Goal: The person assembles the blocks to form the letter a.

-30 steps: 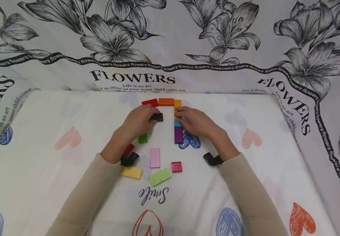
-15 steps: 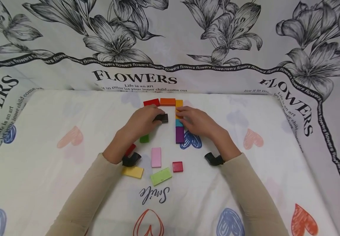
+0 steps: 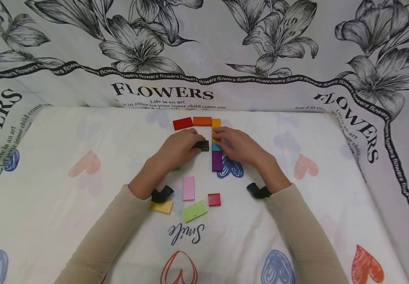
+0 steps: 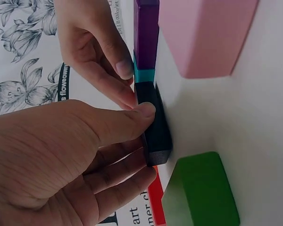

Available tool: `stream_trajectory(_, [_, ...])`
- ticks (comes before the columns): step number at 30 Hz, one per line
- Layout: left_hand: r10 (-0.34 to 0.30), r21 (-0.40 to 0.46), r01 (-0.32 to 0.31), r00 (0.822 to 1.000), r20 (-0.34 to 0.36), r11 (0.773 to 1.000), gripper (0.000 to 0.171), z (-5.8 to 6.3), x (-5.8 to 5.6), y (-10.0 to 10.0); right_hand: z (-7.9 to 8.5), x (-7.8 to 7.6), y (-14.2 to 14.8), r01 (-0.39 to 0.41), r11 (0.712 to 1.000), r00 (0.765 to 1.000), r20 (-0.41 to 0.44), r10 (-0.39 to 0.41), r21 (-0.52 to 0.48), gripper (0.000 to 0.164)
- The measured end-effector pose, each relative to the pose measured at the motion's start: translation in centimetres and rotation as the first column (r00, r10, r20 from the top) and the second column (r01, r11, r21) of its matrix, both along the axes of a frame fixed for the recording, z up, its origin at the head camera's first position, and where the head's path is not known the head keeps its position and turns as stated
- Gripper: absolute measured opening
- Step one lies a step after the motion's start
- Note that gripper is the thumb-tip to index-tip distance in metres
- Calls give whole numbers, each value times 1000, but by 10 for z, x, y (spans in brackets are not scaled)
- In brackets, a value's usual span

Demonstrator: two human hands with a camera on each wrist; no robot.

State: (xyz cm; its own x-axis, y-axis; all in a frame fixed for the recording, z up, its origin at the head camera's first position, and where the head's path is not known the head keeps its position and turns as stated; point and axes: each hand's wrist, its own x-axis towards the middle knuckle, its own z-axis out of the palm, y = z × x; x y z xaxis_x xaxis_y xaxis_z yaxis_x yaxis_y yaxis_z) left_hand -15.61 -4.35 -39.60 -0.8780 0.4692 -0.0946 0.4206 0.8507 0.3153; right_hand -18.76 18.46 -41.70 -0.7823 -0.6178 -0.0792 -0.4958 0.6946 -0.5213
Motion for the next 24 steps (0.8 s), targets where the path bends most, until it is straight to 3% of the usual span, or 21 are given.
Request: stream_trajectory(24, [-24,-19,24,1000,6,1000,32,-4,0,7,-2,0,1,-2,1000,1000,2,2,-15,44])
